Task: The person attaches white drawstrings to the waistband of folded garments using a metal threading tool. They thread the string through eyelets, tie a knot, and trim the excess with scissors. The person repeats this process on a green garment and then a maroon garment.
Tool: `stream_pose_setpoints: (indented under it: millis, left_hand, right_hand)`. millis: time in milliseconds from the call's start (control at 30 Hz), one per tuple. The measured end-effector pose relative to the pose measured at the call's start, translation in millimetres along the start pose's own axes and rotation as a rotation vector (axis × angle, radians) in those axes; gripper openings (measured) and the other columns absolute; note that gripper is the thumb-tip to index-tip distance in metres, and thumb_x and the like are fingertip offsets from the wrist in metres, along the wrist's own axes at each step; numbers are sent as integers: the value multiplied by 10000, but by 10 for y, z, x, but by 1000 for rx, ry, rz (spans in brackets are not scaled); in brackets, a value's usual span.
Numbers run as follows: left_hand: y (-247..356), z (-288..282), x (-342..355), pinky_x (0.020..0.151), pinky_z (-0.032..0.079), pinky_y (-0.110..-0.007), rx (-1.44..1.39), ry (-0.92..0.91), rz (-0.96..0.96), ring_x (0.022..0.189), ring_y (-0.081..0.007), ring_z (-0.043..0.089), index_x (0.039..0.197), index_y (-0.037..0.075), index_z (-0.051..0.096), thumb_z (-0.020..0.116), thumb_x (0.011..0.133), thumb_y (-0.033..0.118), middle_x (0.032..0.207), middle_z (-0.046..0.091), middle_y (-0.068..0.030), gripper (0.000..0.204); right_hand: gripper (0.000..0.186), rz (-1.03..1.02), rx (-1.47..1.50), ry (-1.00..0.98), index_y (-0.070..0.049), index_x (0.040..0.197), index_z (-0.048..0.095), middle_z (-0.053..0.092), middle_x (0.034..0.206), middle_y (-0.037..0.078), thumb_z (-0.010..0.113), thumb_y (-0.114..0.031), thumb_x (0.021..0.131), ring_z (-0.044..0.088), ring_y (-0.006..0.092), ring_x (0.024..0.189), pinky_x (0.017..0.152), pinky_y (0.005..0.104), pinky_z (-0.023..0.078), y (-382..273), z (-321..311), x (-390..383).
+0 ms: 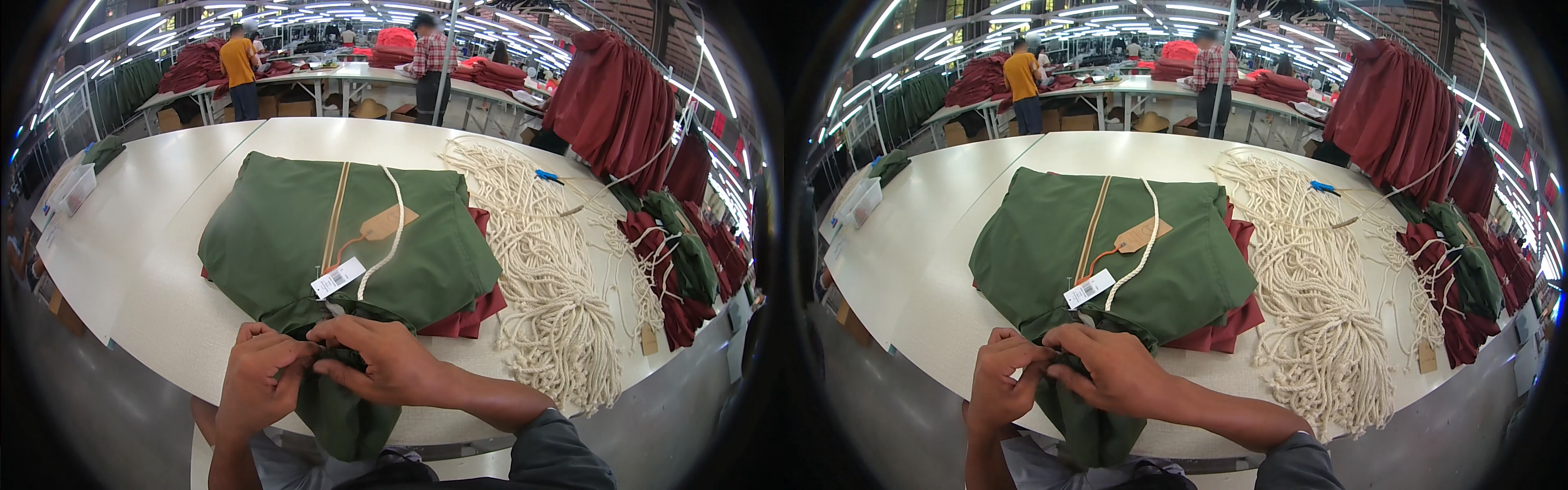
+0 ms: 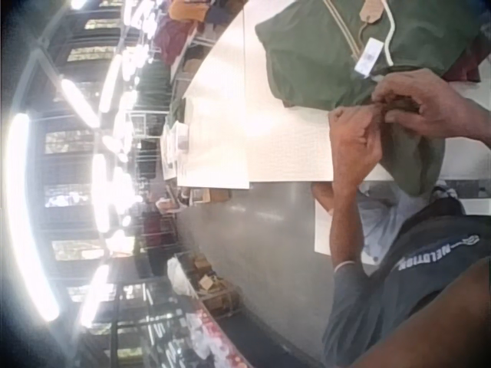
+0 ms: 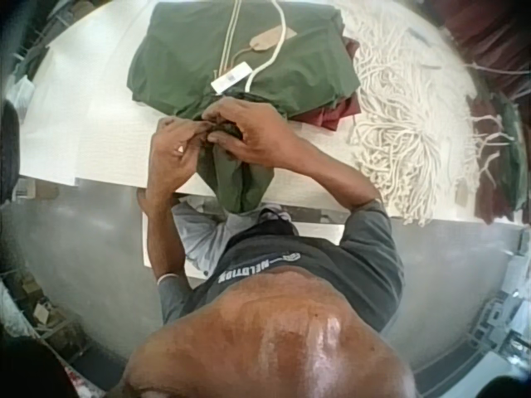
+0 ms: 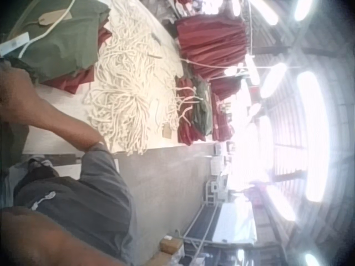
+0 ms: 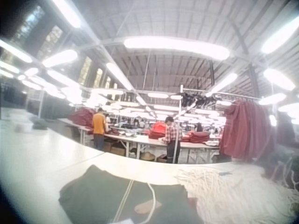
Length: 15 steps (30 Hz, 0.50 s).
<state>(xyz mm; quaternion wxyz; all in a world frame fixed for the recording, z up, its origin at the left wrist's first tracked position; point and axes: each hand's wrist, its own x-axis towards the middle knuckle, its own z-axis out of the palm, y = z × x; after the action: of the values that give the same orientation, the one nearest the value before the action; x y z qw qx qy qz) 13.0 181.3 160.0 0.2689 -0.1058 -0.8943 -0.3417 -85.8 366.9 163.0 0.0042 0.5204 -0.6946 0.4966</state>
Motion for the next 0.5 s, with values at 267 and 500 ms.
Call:
stream_pose_setpoints:
  millis: [267, 500]
  left_hand:
    - [-101, -68, 98, 854, 451, -354, 66, 27, -17, 806, -248, 660, 915, 46, 768, 692, 746, -68, 787, 717, -81, 218]
    - [-59, -1, 90, 839, 433, -361, 81, -3, 17, 789, -263, 647, 898, 29, 736, 635, 760, -86, 773, 690, -81, 205]
  right_hand:
    - [240, -1, -104, 34, -64, 1107, 649, 686, 948, 97, 720, -39, 878, 705, 277, 844, 691, 353, 557, 24, -134, 9]
    - [302, 45, -142, -33, -80, 1167, 606, 678, 1038, 101, 715, -251, 943, 688, 325, 847, 690, 418, 549, 21, 4, -16]
